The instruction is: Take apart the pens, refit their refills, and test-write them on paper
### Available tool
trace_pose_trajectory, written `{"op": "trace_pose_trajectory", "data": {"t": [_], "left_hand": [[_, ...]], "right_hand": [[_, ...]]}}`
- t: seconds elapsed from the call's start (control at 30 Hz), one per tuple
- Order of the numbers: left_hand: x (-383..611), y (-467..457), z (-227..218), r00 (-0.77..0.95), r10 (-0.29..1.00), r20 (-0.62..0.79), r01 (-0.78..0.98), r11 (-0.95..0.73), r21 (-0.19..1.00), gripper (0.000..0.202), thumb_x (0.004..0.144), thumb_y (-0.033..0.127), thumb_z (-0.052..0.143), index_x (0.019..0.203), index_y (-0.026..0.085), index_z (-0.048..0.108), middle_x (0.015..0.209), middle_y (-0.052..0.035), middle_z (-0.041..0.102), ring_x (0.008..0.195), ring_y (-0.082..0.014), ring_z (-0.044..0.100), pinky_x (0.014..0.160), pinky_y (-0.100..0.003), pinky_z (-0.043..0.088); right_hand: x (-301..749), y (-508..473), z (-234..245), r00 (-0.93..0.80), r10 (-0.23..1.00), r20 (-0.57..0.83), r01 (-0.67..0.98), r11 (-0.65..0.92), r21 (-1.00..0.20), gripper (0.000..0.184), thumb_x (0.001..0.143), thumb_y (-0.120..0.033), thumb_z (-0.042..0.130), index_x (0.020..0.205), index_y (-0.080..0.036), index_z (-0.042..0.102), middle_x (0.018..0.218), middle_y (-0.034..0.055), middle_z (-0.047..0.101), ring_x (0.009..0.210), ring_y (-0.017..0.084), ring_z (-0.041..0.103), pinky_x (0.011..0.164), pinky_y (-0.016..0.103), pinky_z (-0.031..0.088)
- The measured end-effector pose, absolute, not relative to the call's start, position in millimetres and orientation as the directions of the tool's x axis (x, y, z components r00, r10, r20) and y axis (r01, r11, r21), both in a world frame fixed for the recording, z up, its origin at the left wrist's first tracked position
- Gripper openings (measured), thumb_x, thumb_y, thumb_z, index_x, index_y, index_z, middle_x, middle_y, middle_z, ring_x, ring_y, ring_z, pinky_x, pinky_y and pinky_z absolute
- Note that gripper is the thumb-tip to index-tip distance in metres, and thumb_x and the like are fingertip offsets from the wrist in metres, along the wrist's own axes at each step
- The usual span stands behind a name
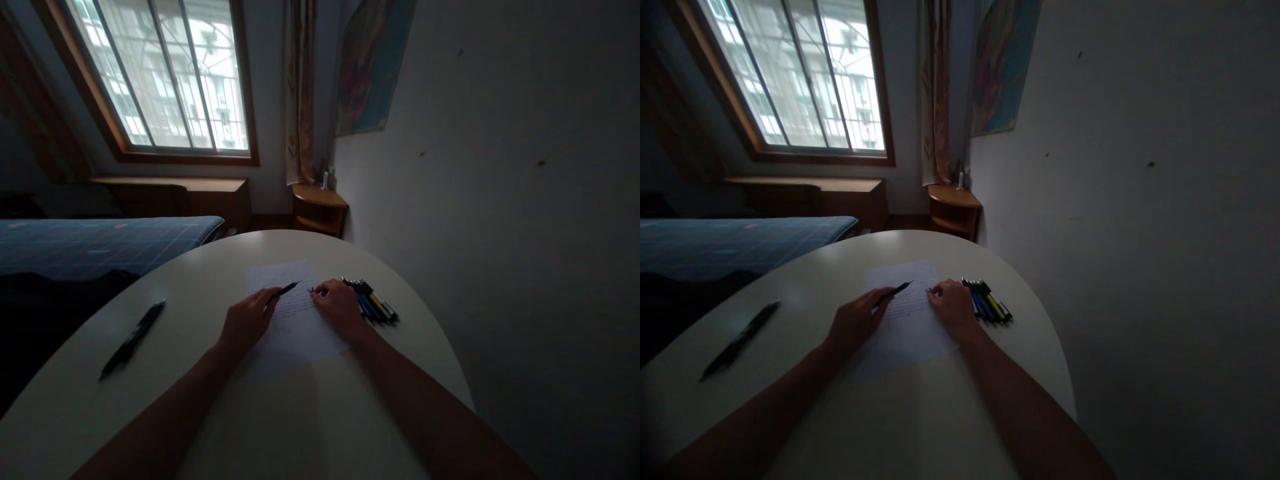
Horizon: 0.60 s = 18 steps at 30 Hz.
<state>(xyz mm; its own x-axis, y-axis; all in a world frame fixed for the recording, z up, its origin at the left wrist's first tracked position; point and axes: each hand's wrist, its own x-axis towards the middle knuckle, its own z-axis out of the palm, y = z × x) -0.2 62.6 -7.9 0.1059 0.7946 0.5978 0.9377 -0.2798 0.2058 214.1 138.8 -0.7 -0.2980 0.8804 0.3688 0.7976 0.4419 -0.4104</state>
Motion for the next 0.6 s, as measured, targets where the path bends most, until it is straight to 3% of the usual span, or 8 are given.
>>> {"op": "trace_pose_trajectory", "data": {"t": [0.3,0.6], "left_hand": [[-0.1,62.8,-8.0,0.123,0.785,0.607,0.937,-0.293,0.188,0.026,0.097,0.03,0.046,0.116,0.022,0.062,0.111,-0.0043,0.072,0.086,-0.0187,0.071,0.068,-0.027,0.055],[0.8,61.3,-5.3,0.121,0.794,0.596,0.944,-0.277,0.177,0.027,0.097,0.03,0.045,0.116,0.022,0.062,0.109,-0.0057,0.073,0.084,-0.0188,0.071,0.065,-0.026,0.055]], "right_hand": [[212.9,138.3,-0.1,-0.28,0.903,0.326,0.837,0.396,-0.378,0.017,0.084,-0.034,0.064,0.089,-0.021,0.075,0.092,0.0043,0.073,0.087,0.018,0.066,0.079,0.027,0.043],[213.2,139.9,-2.4,-0.297,0.874,0.385,0.799,0.448,-0.4,0.011,0.082,-0.028,0.066,0.082,-0.02,0.074,0.084,0.0071,0.073,0.08,0.02,0.066,0.076,0.031,0.044]]}}
